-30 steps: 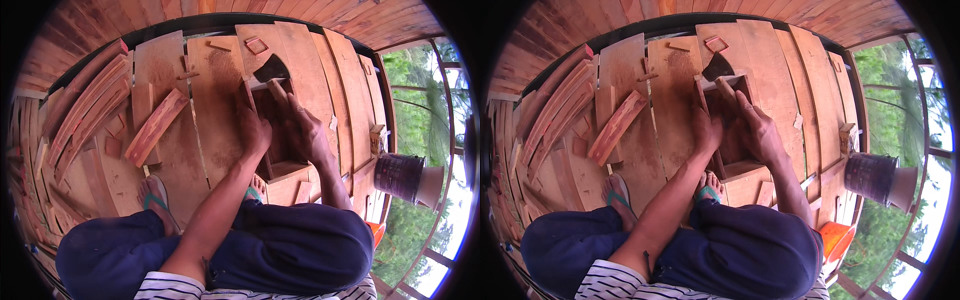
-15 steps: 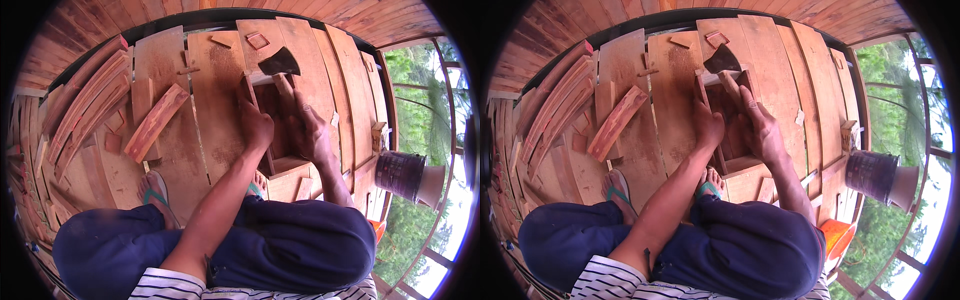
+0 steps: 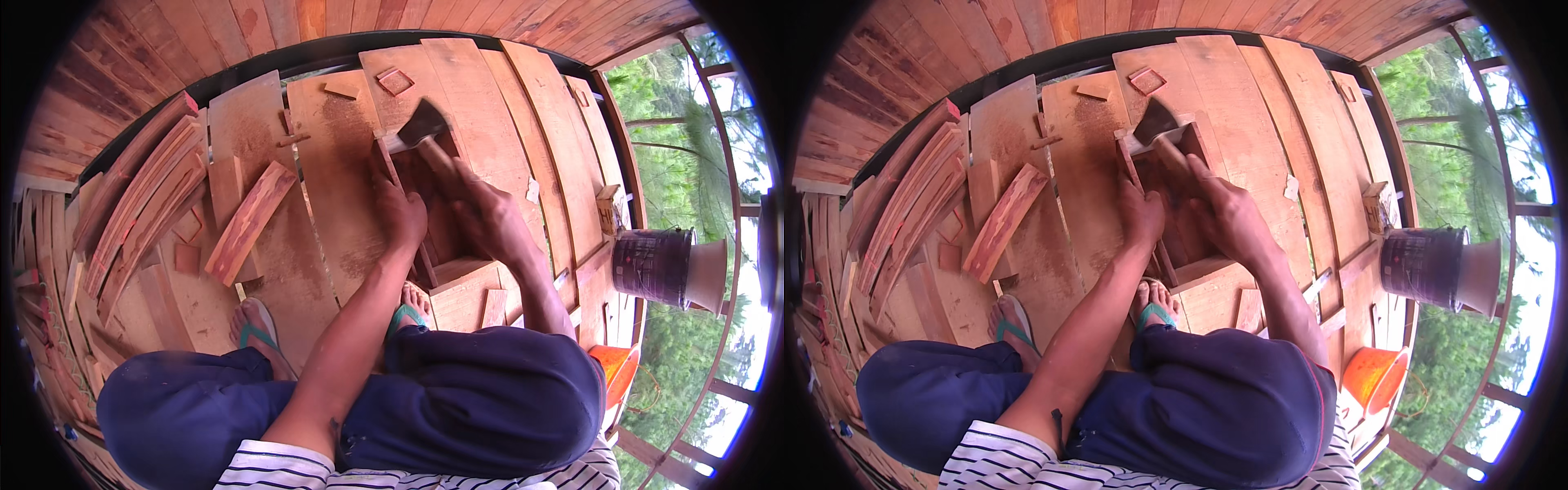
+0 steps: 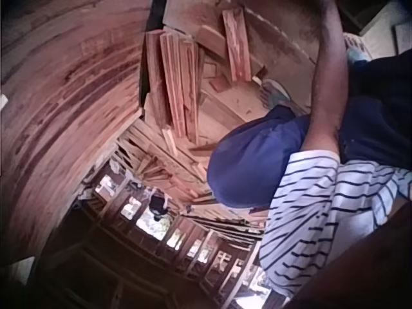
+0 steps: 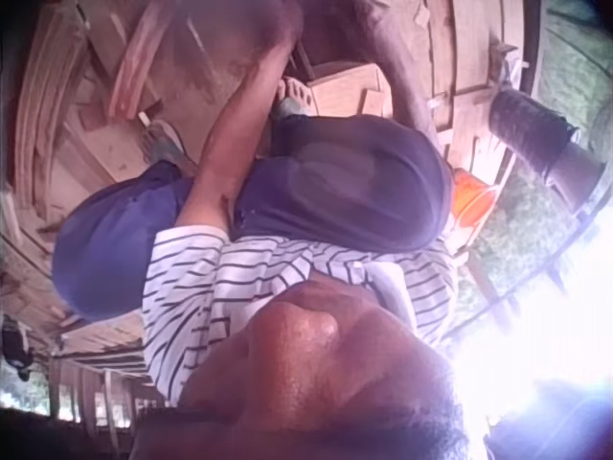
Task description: The person assembles a small wooden box by hand, fitting planks into a rectangular frame and tapping them with a small axe to secure the joints. The person repeatedly adjusts and repositions the pieces to align the corners.
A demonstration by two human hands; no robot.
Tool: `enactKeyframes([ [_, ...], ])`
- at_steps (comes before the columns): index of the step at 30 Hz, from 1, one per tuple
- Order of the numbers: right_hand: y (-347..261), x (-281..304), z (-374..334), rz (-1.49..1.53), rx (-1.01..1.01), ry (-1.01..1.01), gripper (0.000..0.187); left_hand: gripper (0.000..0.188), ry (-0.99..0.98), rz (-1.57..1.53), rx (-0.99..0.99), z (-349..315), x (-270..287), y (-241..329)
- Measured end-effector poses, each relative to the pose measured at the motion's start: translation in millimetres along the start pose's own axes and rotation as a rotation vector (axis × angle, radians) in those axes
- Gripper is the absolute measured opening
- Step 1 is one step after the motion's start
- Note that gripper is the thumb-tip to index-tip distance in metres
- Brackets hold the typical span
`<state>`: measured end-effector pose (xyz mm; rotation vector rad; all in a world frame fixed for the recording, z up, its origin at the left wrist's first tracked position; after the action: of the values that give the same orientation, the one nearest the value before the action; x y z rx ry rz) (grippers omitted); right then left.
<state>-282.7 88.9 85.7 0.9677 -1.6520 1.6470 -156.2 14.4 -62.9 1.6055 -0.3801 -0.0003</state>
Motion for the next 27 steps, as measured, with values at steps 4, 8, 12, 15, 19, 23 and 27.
enactKeyframes([
  [4, -12.1, 21.6, -44.2, 0.206, -0.356, 0.086, 0.063, 0.079, 0.040, 0.033, 0.030, 5.6, -16.8, 1.7],
  [8, 5.1, 18.6, -82.9, 0.465, -0.525, 0.057, 0.062, 0.085, -0.042, -0.273, 0.196, 7.7, -34.1, 1.7],
  [12, 15.6, 13.3, -81.7, 0.528, -0.436, -0.012, 0.065, 0.095, -0.063, -0.332, 0.168, -8.8, -31.7, -7.8],
  [15, 13.1, 7.0, -60.4, 0.498, -0.414, -0.105, 0.064, 0.096, -0.013, -0.301, 0.145, -9.9, -31.6, 0.2],
  [19, 15.1, -16.3, -22.9, 0.480, -0.444, -0.262, 0.060, 0.084, 0.107, -0.148, 0.026, 15.5, -21.3, -5.7],
  [23, 24.2, -27.6, -16.4, 0.390, -0.414, -0.206, 0.062, 0.090, -0.080, -0.338, 0.029, 17.0, -32.2, -14.0],
  [27, 22.8, -35.2, -9.0, 0.388, -0.429, -0.316, 0.062, 0.086, -0.131, -0.436, -0.036, 20.9, -31.0, -22.6],
])
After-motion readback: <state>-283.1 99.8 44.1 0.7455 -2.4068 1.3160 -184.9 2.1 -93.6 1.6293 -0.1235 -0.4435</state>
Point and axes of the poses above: each hand's wrist, its own z-axis towards the middle knuckle, its own x-axis out of the back of the hand, y = z × x, the point moved 4 cm from there along z, towards the middle knuckle, and after that the axes turned 12 degrees about -y, right-handed, at the moved point
